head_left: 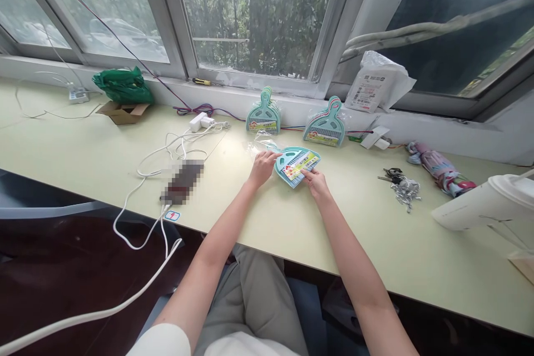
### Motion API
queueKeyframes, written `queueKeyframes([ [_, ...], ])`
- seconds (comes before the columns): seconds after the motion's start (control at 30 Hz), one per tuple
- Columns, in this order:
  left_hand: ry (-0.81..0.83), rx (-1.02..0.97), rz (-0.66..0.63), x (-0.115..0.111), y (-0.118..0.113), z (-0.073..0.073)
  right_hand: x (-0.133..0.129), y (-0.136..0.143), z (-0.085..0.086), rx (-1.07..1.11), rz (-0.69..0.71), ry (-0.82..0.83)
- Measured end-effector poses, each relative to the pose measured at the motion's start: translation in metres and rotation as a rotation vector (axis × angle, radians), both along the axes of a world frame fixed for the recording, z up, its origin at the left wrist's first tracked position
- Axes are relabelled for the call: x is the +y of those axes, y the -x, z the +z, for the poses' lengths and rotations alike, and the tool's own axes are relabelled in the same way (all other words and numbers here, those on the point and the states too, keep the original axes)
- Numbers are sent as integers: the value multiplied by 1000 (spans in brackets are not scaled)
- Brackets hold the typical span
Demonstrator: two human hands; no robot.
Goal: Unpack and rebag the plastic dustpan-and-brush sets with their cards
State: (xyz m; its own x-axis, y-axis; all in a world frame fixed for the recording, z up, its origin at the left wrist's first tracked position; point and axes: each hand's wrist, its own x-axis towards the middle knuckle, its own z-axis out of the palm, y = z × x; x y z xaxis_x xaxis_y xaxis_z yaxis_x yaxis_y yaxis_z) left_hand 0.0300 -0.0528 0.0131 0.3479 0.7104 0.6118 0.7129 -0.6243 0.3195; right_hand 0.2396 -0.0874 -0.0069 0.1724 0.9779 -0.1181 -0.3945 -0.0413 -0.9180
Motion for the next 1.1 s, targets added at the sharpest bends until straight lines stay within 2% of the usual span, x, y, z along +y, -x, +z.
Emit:
queueKeyframes([
  [0.1,-17,-22,-24,-8,-6,7,-2,2,5,-18,64,-46],
  [0.23,-10,-158,96,-12,-5,15,-5,6,13,-64,174,-92],
  [0.37,59,-149,-16,-16,-6,18,-5,11,11,-44,79,-96],
  [0.43,52,-154,-23,-21,-11,19,-4,14,8,-6,9,-99],
  [0.5,-3,-291,89,-24,-16,18,-3,16,5,35,-38,-110],
  [0.57,-30,-568,235,-22,-17,17,-3,18,5,64,-64,-126],
  [0.6,8,-733,269,-19,-16,17,-2,18,5,74,-72,-134],
  [0.63,98,-892,248,-16,-15,16,-2,19,5,82,-79,-141],
  [0.7,421,-1137,58,-10,-14,13,-3,21,7,90,-87,-147],
  [0.77,768,-1234,-220,-8,-17,9,-4,23,8,89,-83,-145],
  [0.83,960,-1236,-424,-11,-25,6,-6,26,11,80,-87,-147],
  [0.93,1057,-1211,-550,-19,-38,2,-8,29,14,49,-139,-161],
  [1.1,1068,-1225,-558,-22,-40,2,-10,32,17,41,-159,-164],
])
